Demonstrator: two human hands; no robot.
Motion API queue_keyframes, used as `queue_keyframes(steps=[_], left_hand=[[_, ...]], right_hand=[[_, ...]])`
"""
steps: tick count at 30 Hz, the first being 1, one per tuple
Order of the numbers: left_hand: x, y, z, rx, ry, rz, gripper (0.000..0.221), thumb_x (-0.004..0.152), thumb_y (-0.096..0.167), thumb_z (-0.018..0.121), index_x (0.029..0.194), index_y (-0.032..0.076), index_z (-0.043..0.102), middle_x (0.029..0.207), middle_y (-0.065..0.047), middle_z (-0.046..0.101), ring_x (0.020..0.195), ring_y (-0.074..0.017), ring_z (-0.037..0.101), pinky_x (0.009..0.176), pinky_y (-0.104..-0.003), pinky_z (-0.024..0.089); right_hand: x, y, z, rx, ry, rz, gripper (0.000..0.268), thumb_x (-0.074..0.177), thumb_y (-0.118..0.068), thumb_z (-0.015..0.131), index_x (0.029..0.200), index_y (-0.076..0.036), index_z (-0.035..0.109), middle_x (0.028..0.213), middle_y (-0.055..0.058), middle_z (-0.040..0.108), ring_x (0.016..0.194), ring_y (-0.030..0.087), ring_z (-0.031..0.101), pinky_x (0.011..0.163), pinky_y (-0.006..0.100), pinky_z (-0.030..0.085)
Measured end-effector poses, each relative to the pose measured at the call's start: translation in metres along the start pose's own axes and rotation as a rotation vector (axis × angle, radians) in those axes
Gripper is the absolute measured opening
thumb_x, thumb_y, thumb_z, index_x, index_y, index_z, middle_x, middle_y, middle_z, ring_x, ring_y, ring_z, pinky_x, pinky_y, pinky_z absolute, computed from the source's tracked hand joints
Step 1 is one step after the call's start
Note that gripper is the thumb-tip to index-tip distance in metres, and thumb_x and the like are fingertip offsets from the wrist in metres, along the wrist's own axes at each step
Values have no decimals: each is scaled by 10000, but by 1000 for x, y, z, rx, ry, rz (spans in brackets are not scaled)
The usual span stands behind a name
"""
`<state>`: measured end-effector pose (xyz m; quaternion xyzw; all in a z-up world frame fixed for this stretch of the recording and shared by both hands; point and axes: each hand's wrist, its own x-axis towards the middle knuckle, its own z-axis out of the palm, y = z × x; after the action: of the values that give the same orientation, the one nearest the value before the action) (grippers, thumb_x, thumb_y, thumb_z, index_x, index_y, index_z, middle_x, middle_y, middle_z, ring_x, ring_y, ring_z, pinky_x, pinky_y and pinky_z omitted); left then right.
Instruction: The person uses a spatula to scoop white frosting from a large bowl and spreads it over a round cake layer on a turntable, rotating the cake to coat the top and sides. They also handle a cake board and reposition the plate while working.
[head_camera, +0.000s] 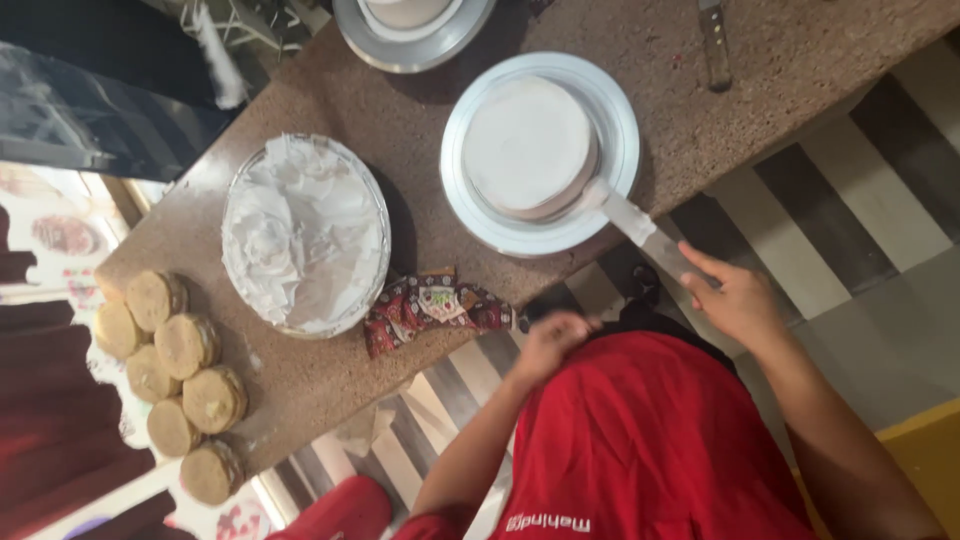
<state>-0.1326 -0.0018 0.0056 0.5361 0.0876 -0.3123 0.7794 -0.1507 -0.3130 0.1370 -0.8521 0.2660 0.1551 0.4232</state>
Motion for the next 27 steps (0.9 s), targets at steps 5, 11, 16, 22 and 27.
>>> queue_keyframes(steps=[5, 11, 16, 22, 27], left_hand=[[10, -20, -10, -234, 238, 38, 108, 1024, 140, 631, 1027, 33, 617, 1016, -107, 724, 902, -203, 652, 860, -340, 549], [72, 81, -13, -584, 645, 181, 290, 1035, 290, 477, 1098, 58, 637, 1055, -37, 677, 974, -183, 667, 830, -357, 543], [124, 69, -38, -489, 731, 226, 358, 1102, 343, 490, 1144, 31, 659, 944, -34, 651, 812, -145, 599, 667, -316, 492], [89, 53, -37, -632, 514, 188, 358, 1115, 393, 462, 1314, 152, 636, 963, -47, 612, 794, -176, 566, 665, -318, 466], [54, -44, -68, -699, 375, 76, 375, 1048, 264, 443, 1366, 78, 515, 1107, -160, 703, 883, -235, 650, 694, -333, 506]], right_hand=[[4, 8, -3, 39, -88, 31, 486, 945, -319, 676, 1429, -342, 636, 622, 52, 663, 552, 111, 578, 576, 306, 494], [1, -18, -21, 21, -139, 147, 486, 953, -304, 681, 1434, -356, 641, 649, 50, 649, 491, 133, 475, 489, 341, 427], [2, 20, -30, 117, -256, 173, 481, 961, -184, 673, 1439, -210, 640, 672, 73, 670, 493, 110, 518, 456, 298, 407], [-8, -43, 21, 310, -628, 230, 483, 927, -167, 632, 1393, -43, 626, 810, 87, 753, 521, 132, 544, 469, 289, 442], [20, -133, 182, 33, -760, -163, 534, 1005, -224, 612, 1537, -216, 570, 756, 126, 566, 592, 129, 505, 536, 273, 436]])
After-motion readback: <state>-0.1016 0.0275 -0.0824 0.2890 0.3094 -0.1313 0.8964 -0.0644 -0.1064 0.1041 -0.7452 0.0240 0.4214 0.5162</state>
